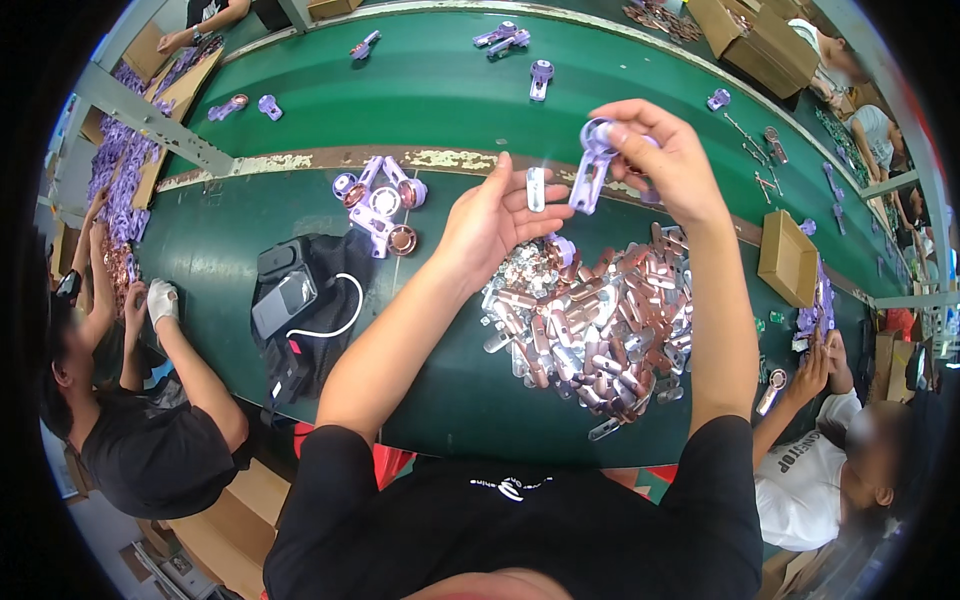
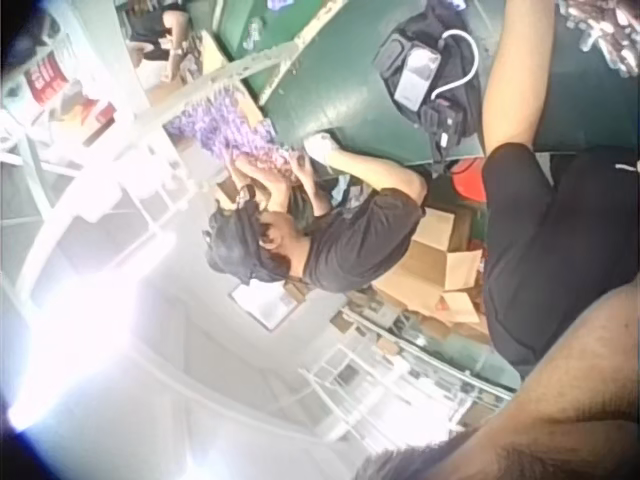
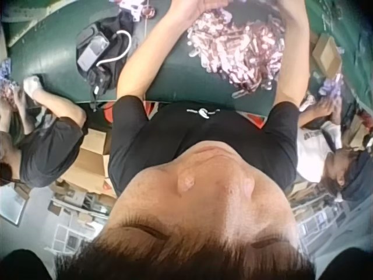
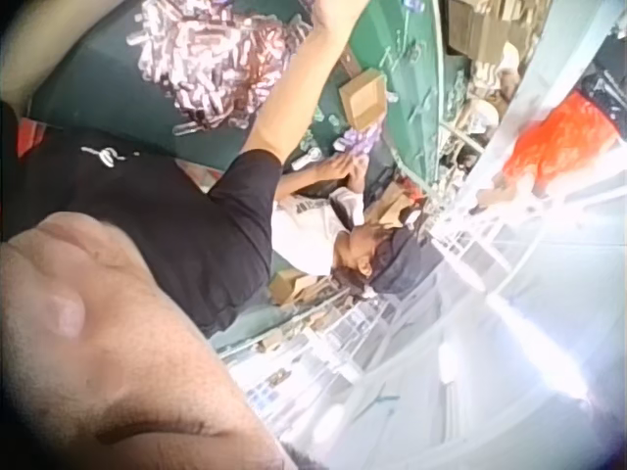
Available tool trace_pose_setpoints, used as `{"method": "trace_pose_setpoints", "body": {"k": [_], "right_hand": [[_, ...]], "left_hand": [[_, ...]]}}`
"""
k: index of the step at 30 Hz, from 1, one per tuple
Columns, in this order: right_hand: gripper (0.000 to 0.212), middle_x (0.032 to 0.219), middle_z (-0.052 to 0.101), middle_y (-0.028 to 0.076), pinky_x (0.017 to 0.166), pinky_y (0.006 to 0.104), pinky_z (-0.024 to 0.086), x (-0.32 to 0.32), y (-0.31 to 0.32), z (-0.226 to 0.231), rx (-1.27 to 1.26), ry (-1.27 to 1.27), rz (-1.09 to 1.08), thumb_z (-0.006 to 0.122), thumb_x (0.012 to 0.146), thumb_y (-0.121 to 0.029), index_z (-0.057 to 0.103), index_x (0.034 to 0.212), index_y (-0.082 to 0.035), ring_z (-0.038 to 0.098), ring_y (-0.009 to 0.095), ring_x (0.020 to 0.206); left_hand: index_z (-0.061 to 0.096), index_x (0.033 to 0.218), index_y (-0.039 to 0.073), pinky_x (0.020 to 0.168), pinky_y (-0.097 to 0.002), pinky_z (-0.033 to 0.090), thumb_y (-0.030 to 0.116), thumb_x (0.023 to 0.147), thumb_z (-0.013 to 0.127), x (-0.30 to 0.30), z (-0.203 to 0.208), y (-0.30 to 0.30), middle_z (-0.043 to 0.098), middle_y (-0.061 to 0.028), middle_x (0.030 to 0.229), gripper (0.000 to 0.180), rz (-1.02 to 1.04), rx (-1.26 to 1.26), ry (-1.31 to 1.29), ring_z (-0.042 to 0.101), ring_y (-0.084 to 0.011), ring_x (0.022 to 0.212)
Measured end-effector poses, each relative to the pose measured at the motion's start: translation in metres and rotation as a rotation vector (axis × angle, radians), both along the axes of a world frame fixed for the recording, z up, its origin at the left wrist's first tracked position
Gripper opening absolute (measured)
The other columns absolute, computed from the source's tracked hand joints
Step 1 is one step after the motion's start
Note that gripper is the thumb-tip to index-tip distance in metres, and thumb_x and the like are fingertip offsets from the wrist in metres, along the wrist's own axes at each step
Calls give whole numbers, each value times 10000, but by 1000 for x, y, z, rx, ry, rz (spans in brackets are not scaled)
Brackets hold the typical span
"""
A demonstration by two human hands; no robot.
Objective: The person assembles handheld devices by fitting small metal pieces and plastic components into plastic casings by hand.
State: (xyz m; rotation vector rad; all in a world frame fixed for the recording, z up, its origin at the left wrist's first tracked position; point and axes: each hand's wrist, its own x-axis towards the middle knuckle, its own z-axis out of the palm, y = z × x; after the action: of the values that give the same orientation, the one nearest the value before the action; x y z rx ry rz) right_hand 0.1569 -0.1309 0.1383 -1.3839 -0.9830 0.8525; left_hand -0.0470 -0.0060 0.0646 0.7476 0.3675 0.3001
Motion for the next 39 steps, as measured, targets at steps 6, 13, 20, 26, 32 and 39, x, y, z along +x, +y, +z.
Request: {"method": "trace_pose_setpoints", "body": {"k": [6,13,20,26,32,39], "right_hand": [[270,970,684,-12,521,163,414,-28,7,-2,-107,15,45,688,1001,-133,682,1251,-30,581,31,724],[265,971,686,-14,581,183,473,-32,10,-7,-169,-13,28,699,993,-137,693,1241,-42,577,33,735],[257,989,700,-10,625,191,502,-32,11,-7,-193,-54,33,697,996,-139,698,1236,-47,587,32,753],[267,997,708,-4,622,193,494,-30,12,-10,-220,-99,31,700,997,-156,693,1238,-42,594,31,762],[265,983,705,-6,622,190,488,-30,12,-9,-219,-70,36,697,999,-156,693,1237,-41,592,32,760],[283,978,688,-11,587,172,455,-31,12,-10,-213,-93,40,672,990,-131,685,1261,-50,592,31,758]], "left_hand": [[557,1313,-75,949,-440,598,503,1124,341,0,1,-13,686,-252,1229,646,-108,-30,-24,720,-365,1098],[564,1303,-77,944,-429,603,491,1130,322,-1,7,-15,687,-247,1210,642,-124,-6,-30,724,-354,1083],[574,1302,-70,930,-412,605,493,1132,311,-2,9,-16,692,-226,1193,644,-142,-3,-21,731,-327,1053],[611,1277,-34,889,-369,618,394,1113,478,-1,7,-21,708,-193,1162,478,-121,60,-19,739,-277,1019],[626,1251,-26,885,-340,619,275,1062,617,-1,5,-21,715,-177,1151,355,-108,109,-5,742,-237,994],[627,1260,-25,881,-338,619,279,1056,626,-1,4,-22,715,-176,1150,366,-110,105,14,744,-236,986]]}}
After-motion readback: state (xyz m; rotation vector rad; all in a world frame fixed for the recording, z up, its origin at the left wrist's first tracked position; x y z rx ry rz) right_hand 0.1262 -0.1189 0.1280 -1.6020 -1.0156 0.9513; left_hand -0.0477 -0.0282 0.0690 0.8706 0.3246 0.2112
